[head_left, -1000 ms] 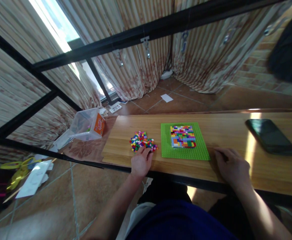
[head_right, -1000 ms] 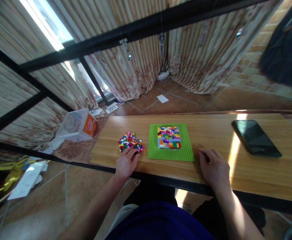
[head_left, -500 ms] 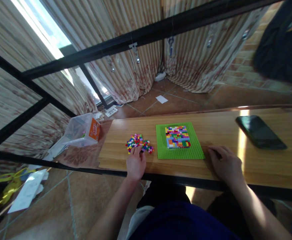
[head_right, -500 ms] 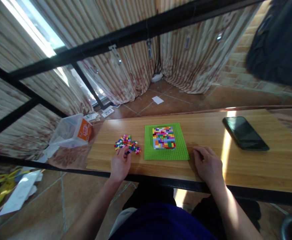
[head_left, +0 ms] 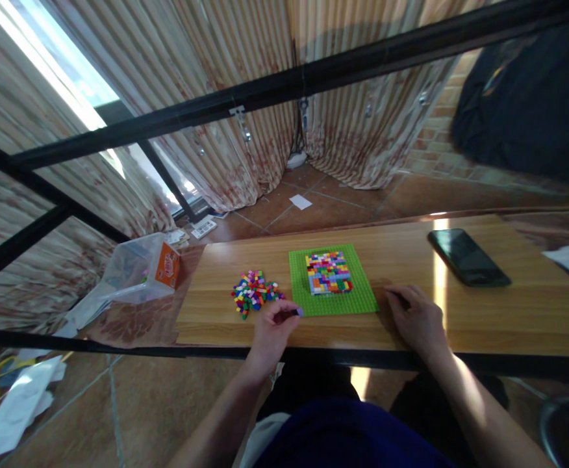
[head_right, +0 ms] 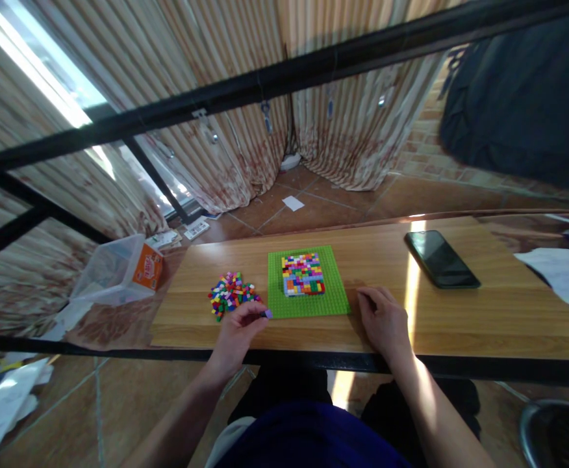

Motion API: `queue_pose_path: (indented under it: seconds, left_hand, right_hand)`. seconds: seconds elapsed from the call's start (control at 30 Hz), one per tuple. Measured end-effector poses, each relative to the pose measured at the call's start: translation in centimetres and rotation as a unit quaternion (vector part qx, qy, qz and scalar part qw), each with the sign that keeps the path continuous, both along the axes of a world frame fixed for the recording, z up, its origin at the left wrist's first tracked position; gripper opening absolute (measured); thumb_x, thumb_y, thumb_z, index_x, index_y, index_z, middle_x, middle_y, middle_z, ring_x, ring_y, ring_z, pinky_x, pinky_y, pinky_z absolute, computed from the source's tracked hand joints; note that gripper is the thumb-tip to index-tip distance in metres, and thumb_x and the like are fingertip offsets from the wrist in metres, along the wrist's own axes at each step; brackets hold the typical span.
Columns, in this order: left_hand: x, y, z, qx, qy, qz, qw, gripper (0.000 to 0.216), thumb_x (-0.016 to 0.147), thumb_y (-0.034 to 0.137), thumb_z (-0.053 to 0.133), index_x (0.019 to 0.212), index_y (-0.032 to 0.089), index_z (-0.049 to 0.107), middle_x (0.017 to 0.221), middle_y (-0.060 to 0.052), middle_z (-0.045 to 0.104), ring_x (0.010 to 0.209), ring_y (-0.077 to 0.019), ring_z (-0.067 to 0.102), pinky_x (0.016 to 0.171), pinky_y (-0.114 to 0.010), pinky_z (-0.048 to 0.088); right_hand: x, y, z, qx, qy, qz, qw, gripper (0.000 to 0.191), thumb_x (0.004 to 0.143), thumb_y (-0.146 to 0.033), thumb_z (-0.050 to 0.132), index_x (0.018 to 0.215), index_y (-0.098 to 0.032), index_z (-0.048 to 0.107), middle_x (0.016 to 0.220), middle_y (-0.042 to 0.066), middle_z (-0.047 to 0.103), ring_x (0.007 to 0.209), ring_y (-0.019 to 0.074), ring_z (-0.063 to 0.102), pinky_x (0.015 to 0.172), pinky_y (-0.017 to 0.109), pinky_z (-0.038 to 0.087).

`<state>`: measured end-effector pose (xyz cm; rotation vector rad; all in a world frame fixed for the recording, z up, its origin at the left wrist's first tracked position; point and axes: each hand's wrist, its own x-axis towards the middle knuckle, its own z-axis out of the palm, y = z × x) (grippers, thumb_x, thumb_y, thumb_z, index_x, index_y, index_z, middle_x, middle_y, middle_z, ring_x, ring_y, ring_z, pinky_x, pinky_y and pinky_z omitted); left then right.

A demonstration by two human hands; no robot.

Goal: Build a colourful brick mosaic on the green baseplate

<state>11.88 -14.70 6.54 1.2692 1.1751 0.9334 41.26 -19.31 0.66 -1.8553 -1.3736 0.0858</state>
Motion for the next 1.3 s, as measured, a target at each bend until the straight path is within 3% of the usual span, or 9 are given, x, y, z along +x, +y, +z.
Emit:
queue_pose_path:
  seconds: [0.07,0.13,0.27,0.37,0.63,0.83,0.93,1.07,1.3]
  left_hand:
    - [0.6,-0.7,0.4,-0.018,-0.013,-0.025,0.999,0.012,0.073,0.024,0.072,0.083,0.017,0.072,0.086,-0.003,0.074,0.085,-0.0169,0.067,0.085,-0.030,0.053]
    - [1.3,-1.3,0.7,-0.035,-0.028,-0.047,0.998,0.012,0.074,0.024,0.072,0.084,0.017,0.073,0.086,-0.004,0.074,0.084,-0.0169,0.067,0.084,-0.029,0.052]
    - [2.5,-2.2,1.7,-0.055,-0.054,-0.067,0.995,0.012,0.074,0.023,0.074,0.085,0.018,0.074,0.085,-0.003,0.075,0.083,-0.0166,0.067,0.083,-0.029,0.052]
    - [3.1,-2.7,2.5,-0.075,-0.070,-0.070,0.992,0.011,0.073,0.022,0.075,0.083,0.018,0.074,0.083,-0.002,0.073,0.081,-0.0154,0.066,0.083,-0.028,0.052]
    - [3.4,-3.4,3.1,-0.118,-0.116,-0.059,0.984,0.013,0.071,0.025,0.077,0.081,0.018,0.073,0.081,-0.002,0.072,0.080,-0.0153,0.064,0.082,-0.028,0.052]
    - [3.2,-3.7,2.3,-0.140,-0.140,-0.084,0.977,0.014,0.071,0.026,0.077,0.081,0.017,0.073,0.077,-0.002,0.071,0.072,-0.0144,0.064,0.077,-0.029,0.052]
    - [3.1,-2.3,1.7,-0.080,-0.084,-0.067,0.991,0.011,0.072,0.022,0.073,0.082,0.018,0.074,0.078,-0.001,0.072,0.075,-0.0147,0.065,0.077,-0.028,0.052]
    - [3.6,1.9,1.3,0.061,0.019,-0.036,0.997,0.012,0.076,0.016,0.067,0.087,0.017,0.072,0.086,-0.003,0.074,0.081,-0.0159,0.068,0.081,-0.029,0.055]
    - [6.1,8.0,1.3,0.231,0.240,-0.127,0.934,0.038,0.083,0.005,0.056,0.114,0.021,0.071,0.105,-0.004,0.076,0.095,-0.0181,0.071,0.095,-0.035,0.057]
  right_hand:
    - [-1.6,-0.4,1.7,0.002,0.060,0.009,0.998,0.028,0.091,-0.044,0.056,0.091,-0.021,0.073,0.092,0.009,0.073,0.081,0.0219,0.066,0.074,0.036,0.053]
    - [-4.1,-1.0,3.6,-0.003,0.147,0.063,0.987,0.028,0.090,-0.046,0.059,0.095,-0.023,0.074,0.097,0.008,0.073,0.085,0.0208,0.067,0.077,0.035,0.054]
    - [-9.9,-2.2,6.1,-0.047,0.347,0.150,0.925,0.033,0.082,-0.049,0.071,0.102,-0.024,0.075,0.093,0.006,0.074,0.082,0.0193,0.068,0.073,0.032,0.055]
    - [-12.2,-2.7,6.4,-0.050,0.448,0.139,0.882,0.031,0.077,-0.050,0.075,0.090,-0.023,0.077,0.083,0.005,0.074,0.076,0.0186,0.067,0.071,0.032,0.055]
    - [-12.0,-3.1,6.8,-0.054,0.493,0.133,0.858,0.029,0.071,-0.049,0.080,0.085,-0.023,0.079,0.084,0.007,0.076,0.078,0.0201,0.069,0.074,0.034,0.057]
    - [-12.0,-3.7,6.8,-0.055,0.542,0.119,0.830,0.033,0.067,-0.051,0.083,0.081,-0.021,0.078,0.064,0.003,0.069,0.060,0.0155,0.062,0.060,0.030,0.055]
    - [-11.5,-4.0,6.0,-0.046,0.553,0.106,0.825,0.037,0.067,-0.050,0.084,0.091,-0.022,0.079,0.064,0.002,0.069,0.060,0.0147,0.062,0.062,0.030,0.055]
    - [-9.9,-4.8,5.0,-0.047,0.563,0.053,0.823,0.040,0.066,-0.049,0.086,0.095,-0.023,0.080,0.073,0.004,0.073,0.064,0.0156,0.065,0.064,0.030,0.057]
    - [-6.8,-6.4,3.9,-0.052,0.541,-0.004,0.840,0.039,0.063,-0.049,0.087,0.088,-0.021,0.079,0.081,0.006,0.077,0.072,0.0204,0.071,0.068,0.034,0.062]
